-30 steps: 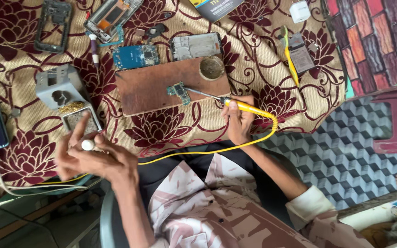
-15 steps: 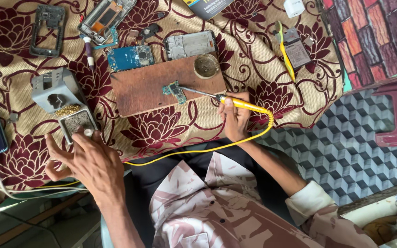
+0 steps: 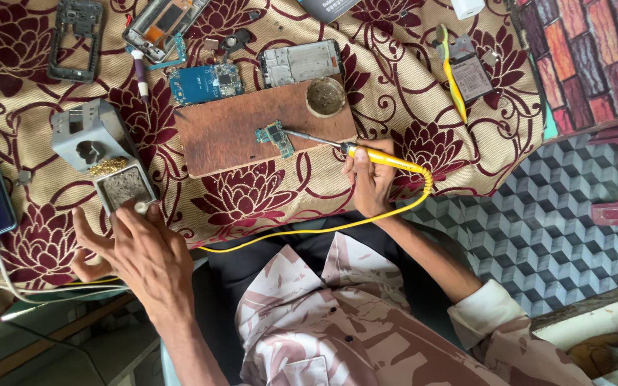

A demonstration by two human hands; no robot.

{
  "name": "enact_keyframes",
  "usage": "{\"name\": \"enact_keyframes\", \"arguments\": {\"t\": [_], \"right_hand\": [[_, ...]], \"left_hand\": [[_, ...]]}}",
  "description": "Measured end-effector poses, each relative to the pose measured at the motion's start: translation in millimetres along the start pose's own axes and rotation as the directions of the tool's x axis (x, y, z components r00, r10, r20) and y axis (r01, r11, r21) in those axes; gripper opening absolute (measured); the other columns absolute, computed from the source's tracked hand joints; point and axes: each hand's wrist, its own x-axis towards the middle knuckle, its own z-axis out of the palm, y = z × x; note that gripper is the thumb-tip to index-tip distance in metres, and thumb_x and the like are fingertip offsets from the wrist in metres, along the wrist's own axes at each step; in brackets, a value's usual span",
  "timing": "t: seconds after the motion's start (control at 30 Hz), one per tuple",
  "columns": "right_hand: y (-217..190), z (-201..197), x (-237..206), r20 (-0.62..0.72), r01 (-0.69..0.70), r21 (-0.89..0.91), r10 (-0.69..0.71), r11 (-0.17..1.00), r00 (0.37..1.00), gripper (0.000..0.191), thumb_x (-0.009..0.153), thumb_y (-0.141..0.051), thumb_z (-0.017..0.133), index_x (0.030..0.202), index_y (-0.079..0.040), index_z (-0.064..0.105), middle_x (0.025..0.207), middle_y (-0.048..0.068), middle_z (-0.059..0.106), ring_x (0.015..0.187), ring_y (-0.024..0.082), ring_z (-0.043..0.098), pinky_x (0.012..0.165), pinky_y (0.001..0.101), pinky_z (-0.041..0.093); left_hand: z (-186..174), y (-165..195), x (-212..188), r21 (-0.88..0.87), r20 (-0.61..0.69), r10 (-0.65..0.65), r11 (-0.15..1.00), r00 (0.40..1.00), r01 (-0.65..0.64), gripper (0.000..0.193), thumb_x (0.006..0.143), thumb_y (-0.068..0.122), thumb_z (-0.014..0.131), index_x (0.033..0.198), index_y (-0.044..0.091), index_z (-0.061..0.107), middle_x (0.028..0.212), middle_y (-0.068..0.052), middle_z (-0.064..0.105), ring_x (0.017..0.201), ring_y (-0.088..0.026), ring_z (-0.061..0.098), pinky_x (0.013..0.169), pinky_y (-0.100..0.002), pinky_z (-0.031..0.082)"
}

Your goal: The person uses a soldering iron and a small tube to apply flux or solder to a circuit board. They repeatedly touch the iron to various points on the board while holding the tube in the other hand.

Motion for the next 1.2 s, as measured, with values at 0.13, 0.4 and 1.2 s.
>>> {"name": "enact_keyframes", "arguments": {"t": [0.13, 0.4, 1.2], "right_hand": [[1.1, 0.0, -0.2, -0.002, 0.013, 0.003, -0.013, 1.0, 1.0, 0.019, 0.114, -0.017, 0.046, 0.122, 0.0, 0.041, 0.081, 0.009, 0.059, 0.06, 0.006, 0.049, 0.054, 0.0215, 0.043], [2.8, 1.0, 1.5, -0.002, 0.013, 0.018, -0.013, 1.0, 1.0, 0.017, 0.115, -0.017, 0.046, 0.119, -0.001, 0.042, 0.081, 0.009, 0.06, 0.061, 0.007, 0.049, 0.054, 0.0208, 0.043], [-7.8, 7.3, 6.8, -0.059, 0.001, 0.067, 0.003, 0.998, 0.998, 0.017, 0.112, -0.013, 0.048, 0.122, -0.001, 0.043, 0.078, 0.007, 0.057, 0.06, 0.006, 0.047, 0.053, 0.0203, 0.041]], "left_hand": [[-6.1, 21.5, 9.8, -0.511, -0.184, -0.231, 0.853, 0.955, 0.108, 0.028, 0.112, 0.029, 0.046, 0.115, 0.006, 0.062, 0.104, -0.018, 0.059, 0.128, -0.029, 0.04, 0.109, -0.052, 0.031], [28.4, 88.1, 63.1, -0.997, -0.062, -0.338, 0.058, 0.939, -0.045, 0.032, 0.12, 0.037, 0.041, 0.118, 0.007, 0.05, 0.1, -0.009, 0.066, 0.088, -0.018, 0.071, 0.075, -0.033, 0.06], [69.4, 112.5, 84.5, -0.993, -0.108, 0.145, -0.053, 0.984, -0.101, 0.032, 0.12, 0.034, 0.039, 0.121, 0.002, 0.044, 0.102, -0.011, 0.067, 0.066, -0.006, 0.038, 0.061, -0.024, 0.032]]}}
